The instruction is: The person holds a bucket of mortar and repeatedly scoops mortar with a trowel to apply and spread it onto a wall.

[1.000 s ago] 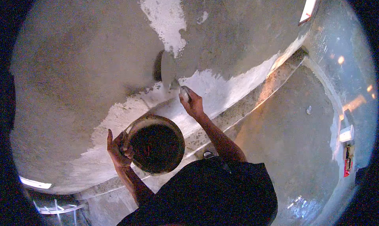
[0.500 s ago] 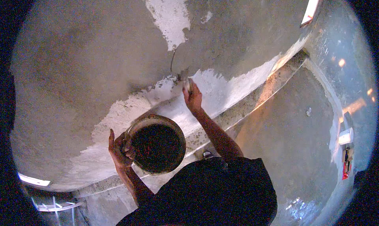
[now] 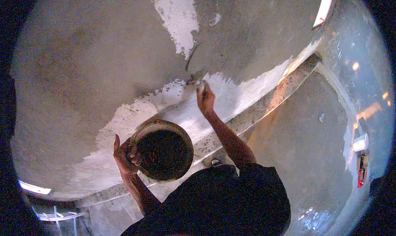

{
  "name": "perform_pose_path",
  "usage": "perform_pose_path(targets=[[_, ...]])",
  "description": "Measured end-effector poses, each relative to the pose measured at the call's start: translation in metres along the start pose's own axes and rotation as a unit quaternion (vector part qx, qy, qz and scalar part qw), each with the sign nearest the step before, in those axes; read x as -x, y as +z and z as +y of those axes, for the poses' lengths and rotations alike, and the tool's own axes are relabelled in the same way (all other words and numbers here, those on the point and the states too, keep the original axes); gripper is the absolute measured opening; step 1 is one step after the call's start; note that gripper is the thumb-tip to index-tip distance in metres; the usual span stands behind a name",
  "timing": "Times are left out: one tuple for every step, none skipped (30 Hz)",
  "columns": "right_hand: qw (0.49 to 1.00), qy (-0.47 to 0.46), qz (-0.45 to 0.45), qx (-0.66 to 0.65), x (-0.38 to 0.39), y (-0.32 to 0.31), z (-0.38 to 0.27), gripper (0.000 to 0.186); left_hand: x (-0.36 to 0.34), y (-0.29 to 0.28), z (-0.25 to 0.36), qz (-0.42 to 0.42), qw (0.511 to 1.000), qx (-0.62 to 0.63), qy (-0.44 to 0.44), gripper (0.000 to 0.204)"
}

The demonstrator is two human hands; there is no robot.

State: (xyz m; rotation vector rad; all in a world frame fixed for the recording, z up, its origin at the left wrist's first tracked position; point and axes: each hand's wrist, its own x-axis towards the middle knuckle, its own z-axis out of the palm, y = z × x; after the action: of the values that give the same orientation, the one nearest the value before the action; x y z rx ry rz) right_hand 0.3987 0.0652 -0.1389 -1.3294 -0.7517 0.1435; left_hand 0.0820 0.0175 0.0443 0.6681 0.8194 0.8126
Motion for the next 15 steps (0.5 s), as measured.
perform_pose_path(targets=[[0.988,-0.118,-0.009,0.1,0.008,0.009,0.011,0.036,0.001,0.002,0.0,0.017,1.0,0.0,0.002,0.057],[0.991,-0.083,-0.056,0.085,0.024,0.016,0.02,0.037,0.0,0.001,0.0,0.017,1.0,0.001,0.002,0.057],[0.991,-0.046,-0.102,0.07,0.041,0.021,0.011,0.037,0.0,-0.002,-0.001,0.012,1.0,0.008,0.001,0.058],[0.987,-0.139,-0.046,0.061,0.05,0.022,0.002,0.024,0.0,-0.004,-0.001,0.006,1.0,0.014,0.0,0.06],[0.987,-0.141,-0.046,0.061,0.055,0.017,-0.005,0.024,0.0,-0.004,-0.001,0.005,1.0,0.015,0.001,0.06],[0.989,-0.105,-0.089,0.059,0.058,0.01,-0.009,0.025,0.0,-0.003,-0.001,0.018,1.0,0.008,0.001,0.06],[0.988,-0.067,-0.131,0.056,0.06,0.002,-0.013,0.026,0.001,-0.003,-0.002,0.031,1.0,0.001,0.0,0.06],[0.986,-0.074,-0.139,0.055,0.058,-0.005,-0.02,0.025,0.002,-0.004,-0.002,0.032,0.999,0.002,-0.001,0.06],[0.986,-0.074,-0.14,0.055,0.056,-0.007,-0.019,0.025,0.003,-0.005,-0.002,0.025,1.0,-0.01,0.007,0.06],[0.99,-0.078,-0.112,0.034,0.05,-0.01,-0.02,0.028,0.003,-0.005,-0.003,0.014,1.0,-0.021,0.014,0.06],[0.993,-0.081,-0.083,0.014,0.044,-0.012,-0.02,0.03,0.004,-0.003,-0.003,0.014,1.0,-0.02,0.013,0.06],[0.995,-0.072,-0.067,0.027,0.034,-0.012,-0.028,0.029,0.004,-0.002,-0.003,0.013,1.0,-0.001,0.005,0.058],[0.997,-0.021,-0.07,0.033,0.029,-0.013,-0.037,0.03,0.004,-0.001,-0.003,0.012,1.0,0.017,-0.002,0.057],[0.994,-0.043,-0.053,0.081,0.02,-0.012,-0.033,0.03,0.006,-0.001,-0.003,0.012,1.0,0.017,-0.002,0.057],[0.989,-0.066,-0.036,0.13,0.013,-0.009,-0.024,0.03,0.005,-0.001,-0.004,0.015,1.0,0.012,-0.004,0.058]])
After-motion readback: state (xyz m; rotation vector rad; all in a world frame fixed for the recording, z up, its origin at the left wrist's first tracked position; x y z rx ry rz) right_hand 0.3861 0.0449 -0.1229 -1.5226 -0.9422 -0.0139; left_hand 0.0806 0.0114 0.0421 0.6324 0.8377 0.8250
